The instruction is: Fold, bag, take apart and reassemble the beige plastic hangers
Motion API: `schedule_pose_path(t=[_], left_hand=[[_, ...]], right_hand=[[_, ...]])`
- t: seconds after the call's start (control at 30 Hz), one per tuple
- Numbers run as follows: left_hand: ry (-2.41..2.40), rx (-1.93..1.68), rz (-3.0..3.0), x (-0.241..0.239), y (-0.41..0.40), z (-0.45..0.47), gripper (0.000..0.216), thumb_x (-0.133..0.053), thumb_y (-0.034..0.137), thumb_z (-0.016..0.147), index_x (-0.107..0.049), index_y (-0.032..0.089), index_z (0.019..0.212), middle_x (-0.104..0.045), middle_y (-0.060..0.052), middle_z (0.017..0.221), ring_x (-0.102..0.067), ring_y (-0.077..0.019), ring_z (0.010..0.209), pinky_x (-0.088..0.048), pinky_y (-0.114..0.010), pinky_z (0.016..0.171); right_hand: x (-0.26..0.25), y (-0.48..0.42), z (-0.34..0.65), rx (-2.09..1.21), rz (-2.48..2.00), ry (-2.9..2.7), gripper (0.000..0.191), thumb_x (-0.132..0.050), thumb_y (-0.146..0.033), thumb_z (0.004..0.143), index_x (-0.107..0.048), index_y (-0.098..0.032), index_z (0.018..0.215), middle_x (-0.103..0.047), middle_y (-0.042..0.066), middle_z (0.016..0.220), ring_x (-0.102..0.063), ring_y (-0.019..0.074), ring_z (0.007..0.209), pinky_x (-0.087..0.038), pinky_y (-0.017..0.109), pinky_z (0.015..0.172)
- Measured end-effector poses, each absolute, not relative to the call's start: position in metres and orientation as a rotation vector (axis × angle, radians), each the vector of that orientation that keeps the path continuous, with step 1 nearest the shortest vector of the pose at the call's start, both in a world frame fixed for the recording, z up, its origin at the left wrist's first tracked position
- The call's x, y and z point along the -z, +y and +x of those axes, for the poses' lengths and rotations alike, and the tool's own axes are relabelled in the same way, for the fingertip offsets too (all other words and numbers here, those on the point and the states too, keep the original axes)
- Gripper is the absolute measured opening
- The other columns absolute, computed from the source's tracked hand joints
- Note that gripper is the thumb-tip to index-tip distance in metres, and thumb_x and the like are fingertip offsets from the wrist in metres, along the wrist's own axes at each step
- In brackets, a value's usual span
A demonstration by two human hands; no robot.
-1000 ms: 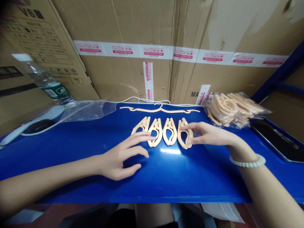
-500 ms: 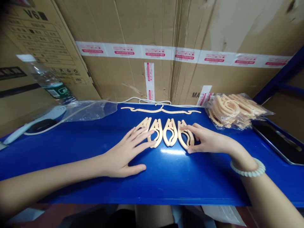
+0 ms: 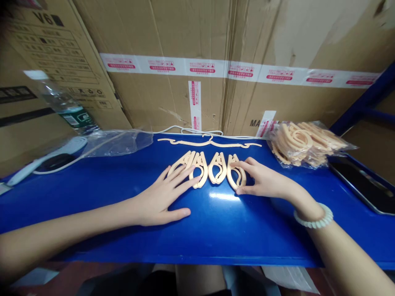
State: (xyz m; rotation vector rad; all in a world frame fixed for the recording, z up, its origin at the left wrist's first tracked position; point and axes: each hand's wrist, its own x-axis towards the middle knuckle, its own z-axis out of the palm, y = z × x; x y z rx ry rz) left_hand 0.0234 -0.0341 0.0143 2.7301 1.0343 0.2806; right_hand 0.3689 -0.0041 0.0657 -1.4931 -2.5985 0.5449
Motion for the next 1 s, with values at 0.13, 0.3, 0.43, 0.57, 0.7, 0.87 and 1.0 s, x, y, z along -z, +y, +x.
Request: schedule_pose_path(t=[0.13, 0.3, 0.43, 0.57, 0.7, 0.87, 1.0], left_hand=[[1.096, -0.242, 2.724, -0.013, -0.030, 0.021, 0.084, -0.047, 0.071, 0.094, -0.023, 0.027, 0.161, -0.005, -0.011, 0.170, -0.006, -0.0436, 0.155, -0.008, -0.071, 0.121], [1.078, -0.227, 2.729, -0.014, -0.024, 0.019, 0.085, -0.045, 0.071, 0.095, -0.021, 0.025, 0.162, -0.002, -0.011, 0.169, -0.003, -0.0421, 0.155, -0.006, -0.071, 0.121], [1.081, -0.239, 2.725, -0.015, -0.021, 0.019, 0.085, -0.046, 0.071, 0.095, -0.020, 0.025, 0.162, -0.003, -0.010, 0.169, -0.002, -0.0421, 0.155, -0.006, -0.071, 0.121], [1.099, -0.210, 2.730, -0.014, -0.019, 0.019, 0.086, -0.044, 0.070, 0.095, -0.018, 0.024, 0.162, -0.002, -0.010, 0.169, 0.000, -0.0402, 0.156, -0.005, -0.070, 0.121], [1.109, -0.236, 2.738, -0.012, -0.019, 0.019, 0.085, -0.047, 0.069, 0.095, -0.020, 0.025, 0.162, -0.002, -0.009, 0.170, -0.001, -0.0403, 0.156, -0.006, -0.070, 0.121], [1.099, -0.281, 2.761, -0.012, -0.021, 0.019, 0.078, -0.052, 0.065, 0.094, -0.026, 0.032, 0.160, -0.005, -0.008, 0.170, -0.004, -0.0418, 0.156, -0.004, -0.075, 0.119], [1.068, -0.332, 2.761, -0.013, -0.021, 0.019, 0.073, -0.055, 0.062, 0.094, -0.032, 0.035, 0.158, -0.009, -0.008, 0.170, -0.005, -0.0438, 0.155, -0.006, -0.077, 0.117]], right_hand=[[-0.062, -0.002, 0.365, -0.487, -1.450, -2.605, 0.086, -0.066, -0.073, 0.081, -0.046, -0.026, 0.151, -0.051, 0.013, 0.129, -0.060, 0.0333, 0.111, -0.050, 0.047, 0.101], [-0.062, -0.003, 0.363, -0.449, -1.450, -2.610, 0.087, -0.065, -0.073, 0.082, -0.045, -0.027, 0.152, -0.051, 0.013, 0.133, -0.061, 0.0345, 0.112, -0.051, 0.048, 0.100], [-0.062, -0.003, 0.363, -0.418, -1.444, -2.613, 0.086, -0.064, -0.074, 0.082, -0.046, -0.026, 0.151, -0.052, 0.013, 0.132, -0.062, 0.0339, 0.111, -0.052, 0.046, 0.100], [-0.059, -0.002, 0.366, -0.357, -1.423, -2.608, 0.082, -0.064, -0.073, 0.083, -0.050, -0.026, 0.149, -0.053, 0.013, 0.131, -0.062, 0.0339, 0.111, -0.052, 0.046, 0.100], [-0.057, -0.001, 0.368, -0.315, -1.410, -2.611, 0.079, -0.063, -0.072, 0.084, -0.052, -0.026, 0.147, -0.054, 0.014, 0.131, -0.063, 0.0342, 0.112, -0.052, 0.048, 0.101], [-0.057, -0.007, 0.360, -0.203, -1.300, -2.621, 0.080, -0.065, -0.069, 0.085, -0.048, -0.025, 0.150, -0.050, 0.016, 0.143, -0.055, 0.0384, 0.128, -0.048, 0.052, 0.107], [-0.055, -0.016, 0.341, -0.119, -1.184, -2.679, 0.078, -0.064, -0.064, 0.089, -0.043, -0.027, 0.154, -0.037, 0.017, 0.160, -0.036, 0.0426, 0.145, -0.039, 0.061, 0.114]])
